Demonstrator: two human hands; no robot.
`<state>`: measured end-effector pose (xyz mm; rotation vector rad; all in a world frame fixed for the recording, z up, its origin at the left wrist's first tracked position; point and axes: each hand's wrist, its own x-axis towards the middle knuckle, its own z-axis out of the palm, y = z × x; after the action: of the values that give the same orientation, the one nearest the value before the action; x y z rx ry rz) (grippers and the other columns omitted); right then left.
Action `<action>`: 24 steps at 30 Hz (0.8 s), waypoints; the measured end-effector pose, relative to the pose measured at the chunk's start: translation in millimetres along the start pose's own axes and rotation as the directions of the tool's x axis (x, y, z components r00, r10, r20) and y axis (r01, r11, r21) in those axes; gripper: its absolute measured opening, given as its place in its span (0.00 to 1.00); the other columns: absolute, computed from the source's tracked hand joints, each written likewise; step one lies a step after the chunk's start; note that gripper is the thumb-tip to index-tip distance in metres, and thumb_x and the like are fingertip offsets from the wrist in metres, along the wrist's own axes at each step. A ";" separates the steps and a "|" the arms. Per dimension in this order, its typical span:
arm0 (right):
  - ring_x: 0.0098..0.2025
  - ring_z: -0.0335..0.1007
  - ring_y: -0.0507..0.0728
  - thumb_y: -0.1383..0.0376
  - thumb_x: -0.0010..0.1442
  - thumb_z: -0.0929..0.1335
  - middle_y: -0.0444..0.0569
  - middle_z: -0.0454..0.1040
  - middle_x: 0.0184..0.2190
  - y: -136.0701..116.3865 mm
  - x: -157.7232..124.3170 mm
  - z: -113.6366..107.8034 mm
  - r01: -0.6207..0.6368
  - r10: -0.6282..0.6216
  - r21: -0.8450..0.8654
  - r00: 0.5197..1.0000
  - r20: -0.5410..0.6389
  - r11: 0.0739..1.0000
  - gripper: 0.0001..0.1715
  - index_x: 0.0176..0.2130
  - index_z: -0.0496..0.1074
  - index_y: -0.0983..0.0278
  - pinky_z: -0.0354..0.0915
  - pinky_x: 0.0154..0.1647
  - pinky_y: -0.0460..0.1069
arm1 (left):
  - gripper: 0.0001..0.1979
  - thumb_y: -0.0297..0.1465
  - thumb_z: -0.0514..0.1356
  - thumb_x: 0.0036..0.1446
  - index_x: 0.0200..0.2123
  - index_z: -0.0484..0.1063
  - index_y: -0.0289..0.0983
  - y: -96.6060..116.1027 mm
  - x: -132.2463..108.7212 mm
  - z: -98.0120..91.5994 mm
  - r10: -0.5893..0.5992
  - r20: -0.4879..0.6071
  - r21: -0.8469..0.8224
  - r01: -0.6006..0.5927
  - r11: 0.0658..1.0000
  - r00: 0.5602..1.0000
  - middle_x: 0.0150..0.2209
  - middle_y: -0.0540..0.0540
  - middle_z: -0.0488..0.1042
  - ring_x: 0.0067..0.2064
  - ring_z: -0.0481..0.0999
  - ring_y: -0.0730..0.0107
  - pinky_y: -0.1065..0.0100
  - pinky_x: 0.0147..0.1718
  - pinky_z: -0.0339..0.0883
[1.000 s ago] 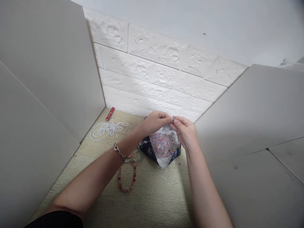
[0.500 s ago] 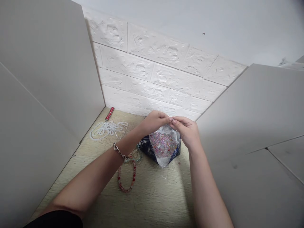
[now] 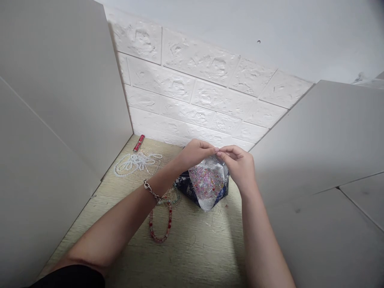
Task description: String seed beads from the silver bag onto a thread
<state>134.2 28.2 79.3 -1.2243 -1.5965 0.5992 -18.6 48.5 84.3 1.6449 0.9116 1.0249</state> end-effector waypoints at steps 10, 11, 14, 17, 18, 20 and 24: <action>0.32 0.64 0.50 0.67 0.56 0.61 0.45 0.67 0.28 -26.1 -7.1 -4.1 0.385 -0.375 -0.373 0.921 0.101 0.844 0.06 0.29 0.66 0.63 0.60 0.32 0.46 | 0.17 0.42 0.55 0.50 0.25 0.71 0.34 13.5 -5.5 -11.7 -0.098 0.194 -0.029 0.106 0.994 0.976 0.14 0.55 0.59 0.17 0.55 0.82 0.74 0.16 0.44; 0.32 0.63 0.50 0.68 0.56 0.61 0.44 0.66 0.28 -29.2 -8.2 -4.6 0.397 -0.390 -0.365 0.916 0.096 0.842 0.06 0.28 0.65 0.63 0.60 0.32 0.46 | 0.17 0.43 0.55 0.50 0.27 0.71 0.34 14.2 -6.0 -12.5 -0.100 0.218 -0.047 0.113 0.993 0.971 0.15 0.53 0.62 0.18 0.57 0.81 0.75 0.16 0.46; 0.31 0.61 0.49 0.69 0.56 0.61 0.44 0.65 0.27 -36.2 -10.9 -6.5 0.425 -0.432 -0.346 0.900 0.061 0.837 0.06 0.27 0.63 0.63 0.58 0.31 0.45 | 0.17 0.43 0.56 0.50 0.29 0.73 0.34 15.1 -7.1 -15.0 -0.058 0.319 -0.114 0.099 0.989 0.946 0.23 0.48 0.70 0.24 0.65 0.78 0.75 0.19 0.52; 0.30 0.59 0.49 0.67 0.57 0.61 0.43 0.63 0.26 -38.7 -12.0 -7.8 0.421 -0.443 -0.326 0.896 0.007 0.847 0.07 0.27 0.62 0.63 0.57 0.30 0.45 | 0.15 0.40 0.56 0.50 0.27 0.74 0.35 15.4 -7.5 -18.0 0.033 0.400 -0.126 0.020 0.992 0.916 0.30 0.46 0.73 0.31 0.67 0.76 0.73 0.29 0.58; 0.30 0.59 0.49 0.66 0.57 0.61 0.43 0.63 0.26 -38.8 -12.2 -8.1 0.410 -0.434 -0.302 0.901 -0.012 0.860 0.07 0.27 0.62 0.63 0.57 0.30 0.46 | 0.14 0.39 0.56 0.51 0.27 0.75 0.35 15.5 -7.5 -18.9 0.063 0.411 -0.126 -0.012 0.992 0.909 0.31 0.46 0.73 0.33 0.67 0.76 0.72 0.32 0.59; 0.30 0.60 0.50 0.64 0.57 0.61 0.43 0.63 0.26 -38.8 -12.8 -8.6 0.377 -0.396 -0.227 0.917 -0.043 0.898 0.07 0.28 0.62 0.63 0.57 0.30 0.46 | 0.13 0.38 0.56 0.51 0.27 0.75 0.35 15.7 -7.7 -20.2 0.102 0.430 -0.131 -0.050 0.990 0.897 0.31 0.46 0.73 0.35 0.67 0.74 0.71 0.36 0.59; 0.30 0.61 0.49 0.62 0.57 0.62 0.43 0.64 0.27 -41.8 -15.6 -10.1 0.297 -0.303 -0.079 0.950 -0.076 0.951 0.07 0.29 0.63 0.63 0.59 0.31 0.46 | 0.11 0.37 0.58 0.50 0.33 0.75 0.37 16.9 -9.3 -19.7 0.086 0.471 -0.170 -0.006 0.985 0.878 0.31 0.48 0.73 0.35 0.68 0.74 0.70 0.39 0.59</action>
<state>125.7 -3.1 111.5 -1.0126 -1.6974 0.2956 -38.5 42.2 102.3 1.6776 0.4459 0.6538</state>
